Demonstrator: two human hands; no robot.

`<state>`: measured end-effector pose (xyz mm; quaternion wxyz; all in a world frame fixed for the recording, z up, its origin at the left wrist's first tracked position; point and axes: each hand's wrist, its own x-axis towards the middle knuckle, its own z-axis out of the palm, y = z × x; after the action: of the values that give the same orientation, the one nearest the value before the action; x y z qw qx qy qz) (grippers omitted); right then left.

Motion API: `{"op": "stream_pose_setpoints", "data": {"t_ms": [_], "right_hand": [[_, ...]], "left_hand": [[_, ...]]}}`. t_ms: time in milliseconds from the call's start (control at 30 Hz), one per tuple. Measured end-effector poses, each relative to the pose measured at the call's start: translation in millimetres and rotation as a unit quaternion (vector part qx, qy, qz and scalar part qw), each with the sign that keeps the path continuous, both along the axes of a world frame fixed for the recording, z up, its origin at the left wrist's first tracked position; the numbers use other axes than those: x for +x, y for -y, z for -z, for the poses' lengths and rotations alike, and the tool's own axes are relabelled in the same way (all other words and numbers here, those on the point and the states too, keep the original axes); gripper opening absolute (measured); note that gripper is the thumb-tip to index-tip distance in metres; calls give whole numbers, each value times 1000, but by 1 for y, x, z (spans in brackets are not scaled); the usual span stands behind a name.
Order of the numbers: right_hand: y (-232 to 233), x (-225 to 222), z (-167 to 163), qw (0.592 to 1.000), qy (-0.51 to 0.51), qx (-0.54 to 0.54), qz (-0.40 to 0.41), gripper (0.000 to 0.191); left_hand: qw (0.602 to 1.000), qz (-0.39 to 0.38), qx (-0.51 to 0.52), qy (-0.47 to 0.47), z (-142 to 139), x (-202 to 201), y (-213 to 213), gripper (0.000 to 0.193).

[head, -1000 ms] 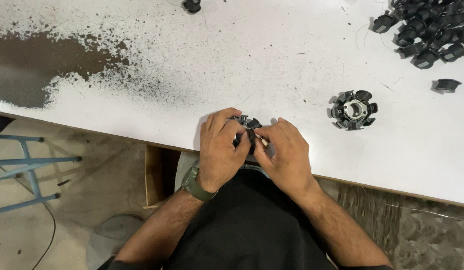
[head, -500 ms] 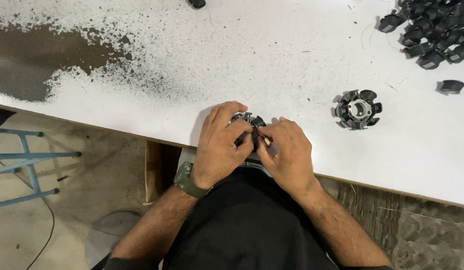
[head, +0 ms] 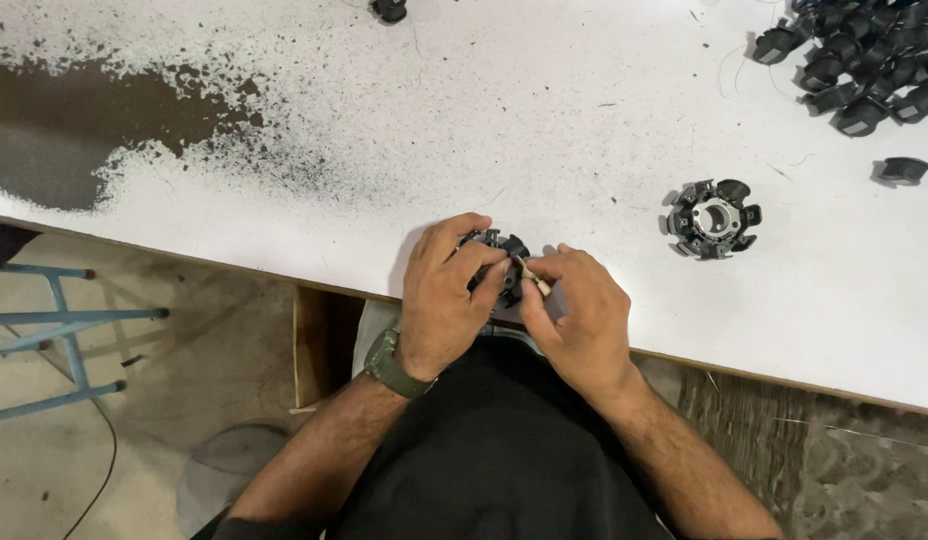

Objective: The person assembles small black plastic components into circular assemblies on a white table. They pick up individual parts, fit them together by hand, and place completed assemblies on the table. The person also uses a small tool to adjust or press parts into place during assembly.

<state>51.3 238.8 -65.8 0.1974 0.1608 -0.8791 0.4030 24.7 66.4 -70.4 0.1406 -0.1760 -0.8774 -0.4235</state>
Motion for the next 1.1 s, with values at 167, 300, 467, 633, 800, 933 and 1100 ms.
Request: {"op": "stream_pose_setpoints", "data": {"t_ms": [167,300,467,633,800,933,1100], "right_hand": [[-2,3,2,1000,9,-22,6,20],[-2,5,-1,1000,-19,-4,4,21],[2,4,-1,1000,-13,11,2,23],[5,2,-3,999,-26,41,-9,24],[9,2,-6,997,-45,62,-9,25],[14,2,-7,996,-41,80,4,22],[19,3,-13,995,-19,102,5,21]], "left_hand": [[1000,1,15,8,2,2,-1,10],[999,4,28,22,1,2,0,10],[999,-9,38,31,3,2,0,11],[999,-6,38,15,5,1,0,12],[999,-5,32,3,8,0,2,13],[999,-9,35,-11,14,1,3,13],[999,-10,32,-4,9,3,4,12]]}}
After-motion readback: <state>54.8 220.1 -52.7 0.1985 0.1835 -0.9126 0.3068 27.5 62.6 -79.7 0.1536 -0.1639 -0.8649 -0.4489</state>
